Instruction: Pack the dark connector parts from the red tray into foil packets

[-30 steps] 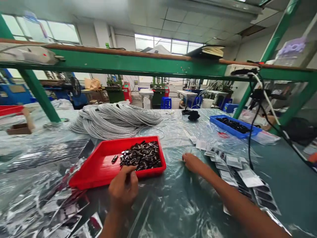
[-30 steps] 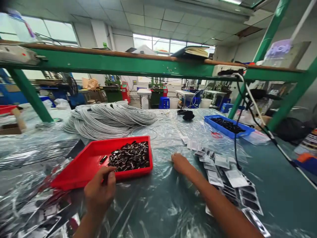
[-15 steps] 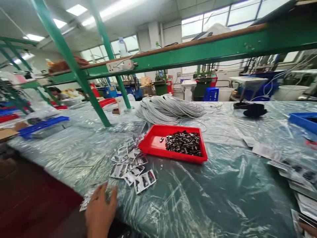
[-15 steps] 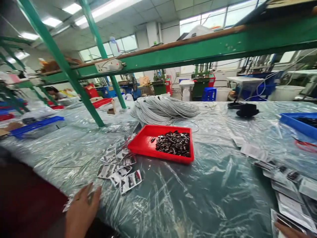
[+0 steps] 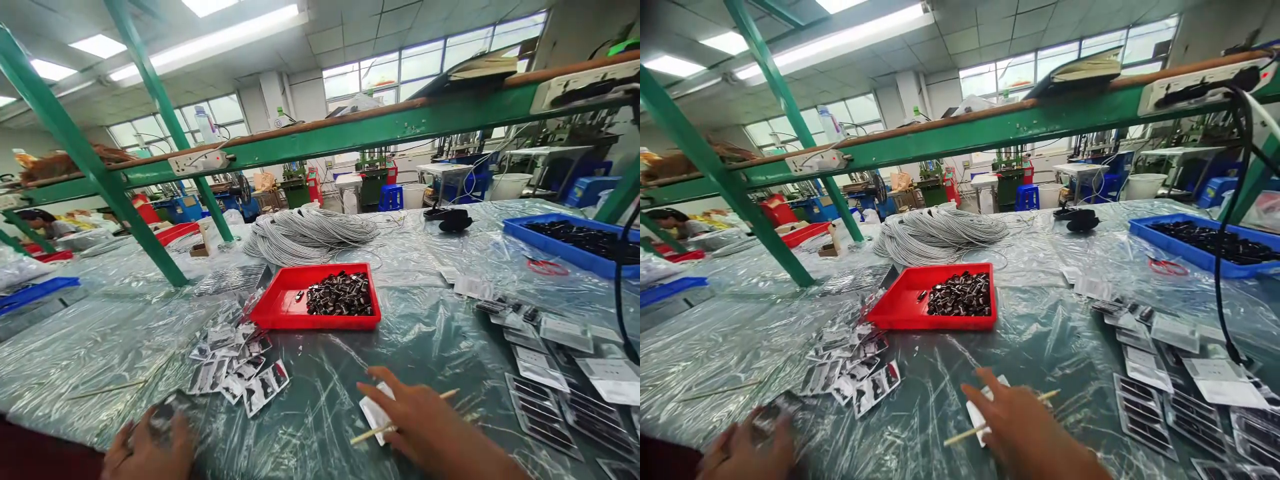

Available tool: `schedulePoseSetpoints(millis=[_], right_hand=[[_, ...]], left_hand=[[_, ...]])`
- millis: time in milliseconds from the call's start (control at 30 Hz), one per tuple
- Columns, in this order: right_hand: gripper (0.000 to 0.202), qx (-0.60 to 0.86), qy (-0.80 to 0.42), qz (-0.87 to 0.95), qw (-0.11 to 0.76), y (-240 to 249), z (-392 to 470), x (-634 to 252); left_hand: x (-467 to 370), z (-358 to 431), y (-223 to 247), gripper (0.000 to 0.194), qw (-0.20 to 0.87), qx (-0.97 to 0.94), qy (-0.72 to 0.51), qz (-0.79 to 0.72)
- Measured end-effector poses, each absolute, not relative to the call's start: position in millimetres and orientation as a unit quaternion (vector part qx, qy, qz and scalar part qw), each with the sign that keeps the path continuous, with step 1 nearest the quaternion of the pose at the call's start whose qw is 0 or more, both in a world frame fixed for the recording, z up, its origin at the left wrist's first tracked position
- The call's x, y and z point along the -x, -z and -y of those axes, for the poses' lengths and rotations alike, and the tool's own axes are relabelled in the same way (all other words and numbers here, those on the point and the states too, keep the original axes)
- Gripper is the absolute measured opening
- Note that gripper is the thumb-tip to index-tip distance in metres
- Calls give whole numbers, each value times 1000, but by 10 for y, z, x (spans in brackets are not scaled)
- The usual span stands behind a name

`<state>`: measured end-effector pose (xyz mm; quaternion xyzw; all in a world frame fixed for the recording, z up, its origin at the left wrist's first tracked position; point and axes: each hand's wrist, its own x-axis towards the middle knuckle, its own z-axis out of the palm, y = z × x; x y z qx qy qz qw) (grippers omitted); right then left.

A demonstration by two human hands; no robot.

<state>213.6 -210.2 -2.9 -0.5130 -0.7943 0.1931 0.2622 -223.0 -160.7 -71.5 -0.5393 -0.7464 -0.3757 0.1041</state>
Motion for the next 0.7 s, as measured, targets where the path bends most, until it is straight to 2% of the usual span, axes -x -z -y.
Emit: schedulePoseSetpoints(millis=[100, 133, 200, 300, 333, 367, 433, 533, 567, 700], right_hand=[[21, 500, -265, 707, 424, -75, 2109, -2305], [20, 497, -299, 659, 480, -91, 2103, -2369], [39, 475, -388, 540, 576, -95, 2057, -2454], [48, 391, -513, 374, 666, -62, 1905, -2426], [48, 363, -539, 344, 678, -44, 1839, -2376], [47, 341, -558, 328, 682, -22, 1771, -2310], [46, 322, -587, 324, 668, 46, 1649, -2145], [45, 344, -607, 360, 619, 205, 1543, -1885], [46, 357, -609, 372, 603, 262, 1531, -1813], [55, 343, -638, 360, 588, 394, 1543, -1638]], left_hand=[[2328, 1422, 752, 51, 43, 568, 315, 759], [2315, 1382, 743, 53, 25, 584, 296, 756], [2212, 1371, 698, 56, 24, 599, 290, 746], [1785, 1543, 633, 52, 122, 575, 369, 720], [1550, 1633, 635, 49, 150, 573, 401, 699], [1274, 1726, 654, 46, 131, 603, 418, 667], [655, 1887, 741, 44, 31, 704, 413, 577], [-149, 1998, 897, 87, -94, 781, 304, 537], [-321, 2004, 929, 86, -119, 792, 270, 534], [-532, 1984, 920, 61, -175, 776, 232, 560]])
